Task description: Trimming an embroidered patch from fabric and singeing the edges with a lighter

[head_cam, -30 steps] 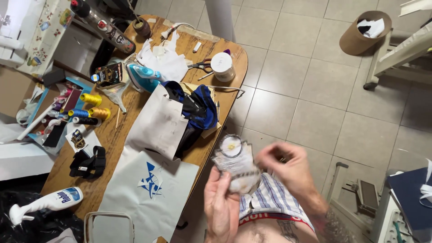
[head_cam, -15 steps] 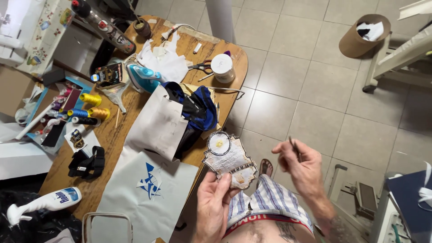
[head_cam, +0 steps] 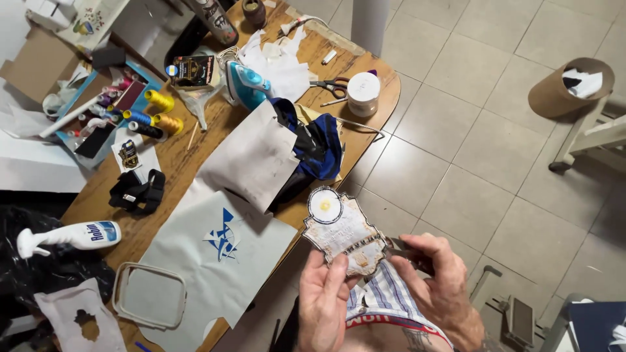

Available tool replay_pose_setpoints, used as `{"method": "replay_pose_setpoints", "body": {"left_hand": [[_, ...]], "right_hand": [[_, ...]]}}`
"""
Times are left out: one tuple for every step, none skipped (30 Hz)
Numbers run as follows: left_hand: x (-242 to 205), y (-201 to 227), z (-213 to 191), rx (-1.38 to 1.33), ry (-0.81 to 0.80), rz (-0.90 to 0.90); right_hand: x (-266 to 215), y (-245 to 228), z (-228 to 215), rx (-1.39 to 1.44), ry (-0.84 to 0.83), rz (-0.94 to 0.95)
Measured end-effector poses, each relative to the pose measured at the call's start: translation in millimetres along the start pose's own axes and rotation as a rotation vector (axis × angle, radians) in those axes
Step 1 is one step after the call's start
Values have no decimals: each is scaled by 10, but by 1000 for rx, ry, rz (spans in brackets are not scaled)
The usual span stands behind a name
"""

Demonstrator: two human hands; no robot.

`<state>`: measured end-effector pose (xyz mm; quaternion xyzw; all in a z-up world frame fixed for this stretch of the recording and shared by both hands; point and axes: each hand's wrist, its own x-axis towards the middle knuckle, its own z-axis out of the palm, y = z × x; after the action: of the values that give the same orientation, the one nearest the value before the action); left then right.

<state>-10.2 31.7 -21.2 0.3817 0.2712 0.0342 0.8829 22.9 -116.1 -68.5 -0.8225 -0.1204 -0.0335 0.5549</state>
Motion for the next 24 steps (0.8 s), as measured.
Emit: {"method": "replay_pose_setpoints", "body": {"left_hand": [[-8,-10,11,-16,36,-8],[-15,-24,20,-31,69,-20],[-7,-21,25,-34,67,-22],[-6,-16,27,-42,31,-14],[-5,-14,35,-51,-4,-6],[-2,-32,27,-47,-11,-11],[1,-51,24,1,-9,6],[2,-73,23,49,-8,22],[13,-81,-14,54,-16,15],[26,-95,-48,106,-15,-5],[39,-108,-85,159,-14,-24],[54,-119,-68,161,-19,-29],[68,-126,-52,89,20,-44],[90,-121,-33,18,62,-55],[96,-76,18,22,58,-55],[89,-40,63,28,30,-53],[82,-6,103,33,2,-52],[86,1,90,34,1,-55],[90,13,73,50,-26,-29],[93,33,54,64,-46,7],[149,48,-113,61,-41,13],[178,73,-298,-68,86,155],[204,109,-496,-197,212,299],[181,217,-800,-207,235,322]], "right_hand": [[29,-17,15,14,-7,-27],[49,-32,28,24,-11,-52],[74,-50,25,21,-11,-52],[84,-72,26,11,-20,-57],[96,-92,21,1,-29,-61],[128,-133,15,-1,-20,-57],[161,-172,4,-24,-26,-55],[191,-210,-11,-48,-31,-50],[171,-186,-7,-51,-21,-44],[152,-158,-9,91,93,144],[131,-131,-9,235,208,330],[149,-88,-44,233,215,333],[167,-48,-77,318,239,374],[202,-11,-102,407,261,412],[159,-18,-105,410,266,412],[102,-24,-109,292,168,350],[43,-29,-110,175,71,288],[21,-12,-99,173,73,290],[0,1,-81,171,59,266],[-3,13,-57,173,36,235],[43,12,-69,175,28,232],[102,8,-58,154,72,314],[163,-1,-29,131,116,397],[217,161,56,137,84,386]]}}
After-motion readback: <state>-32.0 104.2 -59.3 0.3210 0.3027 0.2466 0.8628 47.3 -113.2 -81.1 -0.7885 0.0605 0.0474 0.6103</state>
